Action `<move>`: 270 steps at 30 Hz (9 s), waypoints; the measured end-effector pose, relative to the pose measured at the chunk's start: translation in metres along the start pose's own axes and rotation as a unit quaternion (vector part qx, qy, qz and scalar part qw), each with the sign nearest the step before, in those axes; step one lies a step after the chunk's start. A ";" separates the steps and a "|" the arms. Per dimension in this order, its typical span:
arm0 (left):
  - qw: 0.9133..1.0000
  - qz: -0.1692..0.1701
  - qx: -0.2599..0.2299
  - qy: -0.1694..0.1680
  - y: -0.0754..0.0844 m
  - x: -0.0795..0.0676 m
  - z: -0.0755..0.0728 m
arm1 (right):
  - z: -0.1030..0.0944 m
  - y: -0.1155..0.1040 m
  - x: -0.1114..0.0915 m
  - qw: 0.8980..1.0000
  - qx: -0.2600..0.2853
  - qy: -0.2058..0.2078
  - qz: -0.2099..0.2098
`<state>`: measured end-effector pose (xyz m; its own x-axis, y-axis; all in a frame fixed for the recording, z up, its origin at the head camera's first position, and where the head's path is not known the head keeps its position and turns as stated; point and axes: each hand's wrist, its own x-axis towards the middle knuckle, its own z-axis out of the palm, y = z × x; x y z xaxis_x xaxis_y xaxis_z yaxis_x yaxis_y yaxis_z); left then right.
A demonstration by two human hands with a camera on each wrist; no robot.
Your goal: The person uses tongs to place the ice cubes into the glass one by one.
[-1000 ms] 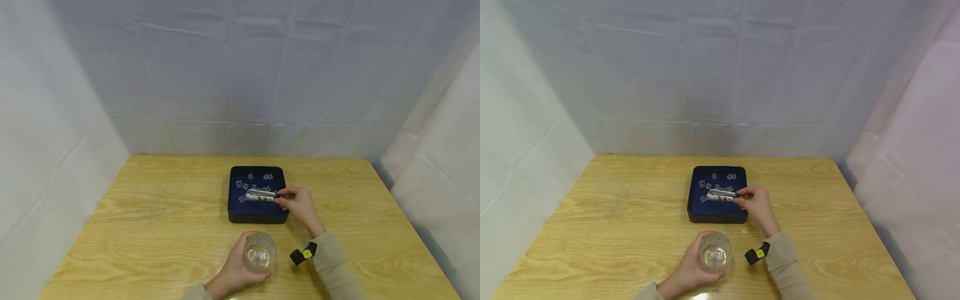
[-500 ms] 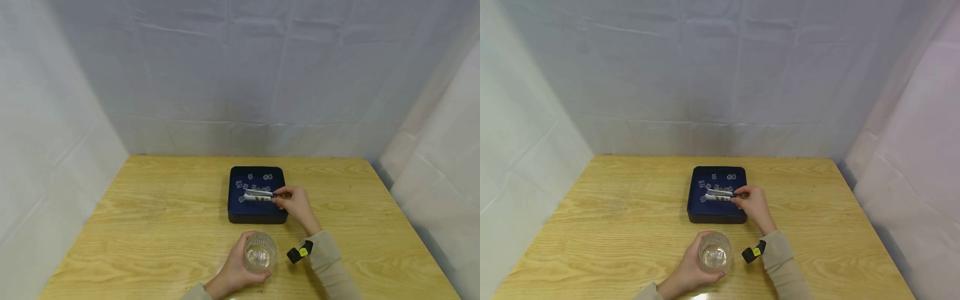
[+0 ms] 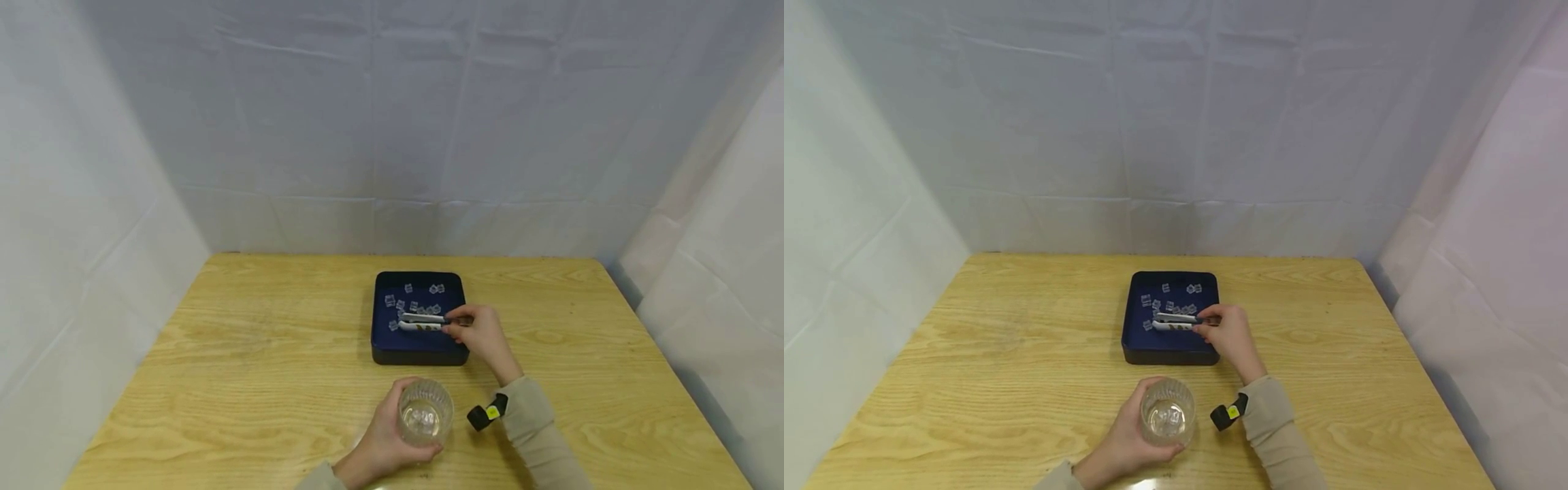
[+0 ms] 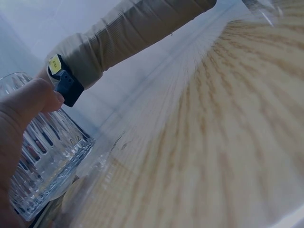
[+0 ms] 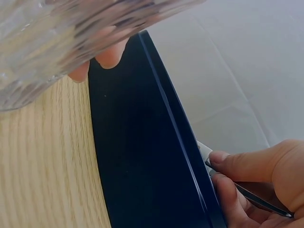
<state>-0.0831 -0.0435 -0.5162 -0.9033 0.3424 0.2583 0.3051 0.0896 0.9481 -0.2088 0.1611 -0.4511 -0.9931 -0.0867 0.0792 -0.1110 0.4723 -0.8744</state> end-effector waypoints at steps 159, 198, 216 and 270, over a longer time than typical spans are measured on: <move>1.000 0.016 0.005 -0.010 -0.008 0.000 0.000 | -0.039 -0.038 -0.023 0.989 -0.121 -0.075 0.041; 1.000 -0.005 -0.004 -0.015 -0.006 0.000 -0.001 | -0.073 -0.038 -0.042 1.000 -0.024 0.009 -0.014; 1.000 -0.006 -0.005 -0.009 -0.004 -0.001 0.001 | -0.104 -0.077 -0.101 0.998 0.015 -0.032 -0.055; 1.000 0.022 -0.004 -0.015 -0.007 0.000 0.001 | -0.089 -0.050 -0.136 0.989 0.071 -0.120 0.045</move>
<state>-0.0854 -0.0435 -0.5231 -0.8796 0.3737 0.2944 0.3416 0.0655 0.9376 -0.0721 0.2271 -0.3753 -0.9591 -0.2638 -0.1022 0.0004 0.3602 -0.9329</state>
